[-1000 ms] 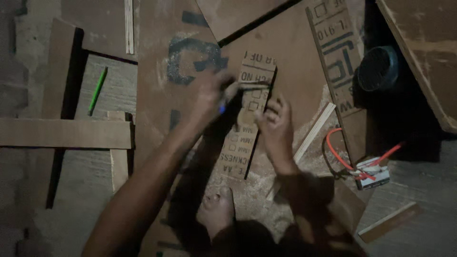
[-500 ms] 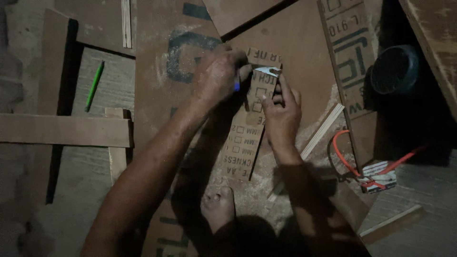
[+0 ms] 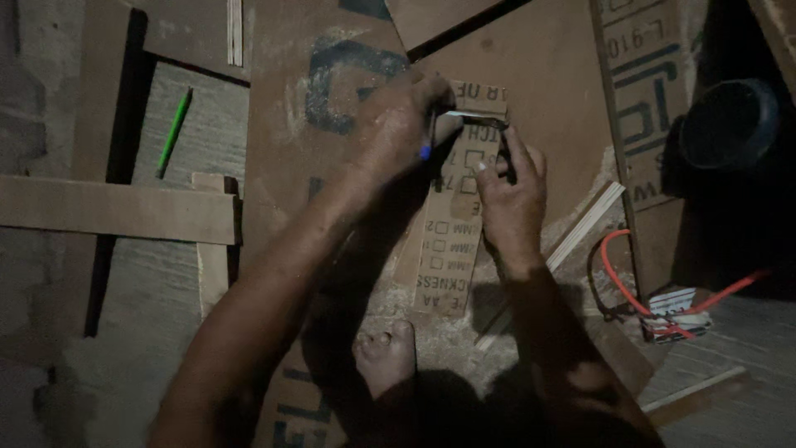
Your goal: The person measures and marks wooden planks with a tape measure and pen, then uses a circular saw to cut the wood along the marked lines. The person repeats the measuring, marking, and cutting process on multiple pieces of wood.
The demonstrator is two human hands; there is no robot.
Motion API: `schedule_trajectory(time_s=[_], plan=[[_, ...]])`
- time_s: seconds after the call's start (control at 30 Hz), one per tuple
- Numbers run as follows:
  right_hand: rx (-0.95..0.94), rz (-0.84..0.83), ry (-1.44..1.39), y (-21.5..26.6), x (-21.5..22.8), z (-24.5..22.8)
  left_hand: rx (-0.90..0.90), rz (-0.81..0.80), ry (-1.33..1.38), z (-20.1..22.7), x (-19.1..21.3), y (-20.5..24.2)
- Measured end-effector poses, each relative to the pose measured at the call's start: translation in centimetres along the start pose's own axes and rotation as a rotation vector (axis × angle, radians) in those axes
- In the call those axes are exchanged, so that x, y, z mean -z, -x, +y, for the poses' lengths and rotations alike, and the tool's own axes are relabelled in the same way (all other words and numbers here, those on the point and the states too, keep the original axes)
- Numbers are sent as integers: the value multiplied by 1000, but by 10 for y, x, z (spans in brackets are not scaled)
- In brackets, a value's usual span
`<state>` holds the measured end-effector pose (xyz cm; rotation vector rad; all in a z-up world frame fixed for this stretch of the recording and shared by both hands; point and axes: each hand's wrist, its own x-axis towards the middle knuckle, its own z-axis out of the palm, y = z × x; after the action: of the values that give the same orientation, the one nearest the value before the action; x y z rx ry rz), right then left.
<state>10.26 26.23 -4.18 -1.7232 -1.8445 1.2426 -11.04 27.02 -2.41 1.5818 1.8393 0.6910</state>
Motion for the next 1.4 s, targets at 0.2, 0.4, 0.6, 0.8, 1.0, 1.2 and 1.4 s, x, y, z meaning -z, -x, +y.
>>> schedule_trajectory(time_s=[0.2,0.4,0.6,0.8,1.0,1.2,1.4], plan=[[29,30,-77,9,-6,-8,-39,65,-58,-3,-6,4],[145,45,235,7,-21,-5,91,-127,-104,-8,-12,-8],[238,50,215,9,-27,3,133,-238,-106,-12,-8,-13],[338,31,295,6,-27,4,-51,-57,-119,-16,-6,-13],[288,37,408,3,-28,5,89,-102,115,-18,-12,-6],[314,34,448,1,-27,7,-99,121,-26,-22,-12,5],[245,16,454,2,-28,9,-353,360,-123,-19,-15,21]])
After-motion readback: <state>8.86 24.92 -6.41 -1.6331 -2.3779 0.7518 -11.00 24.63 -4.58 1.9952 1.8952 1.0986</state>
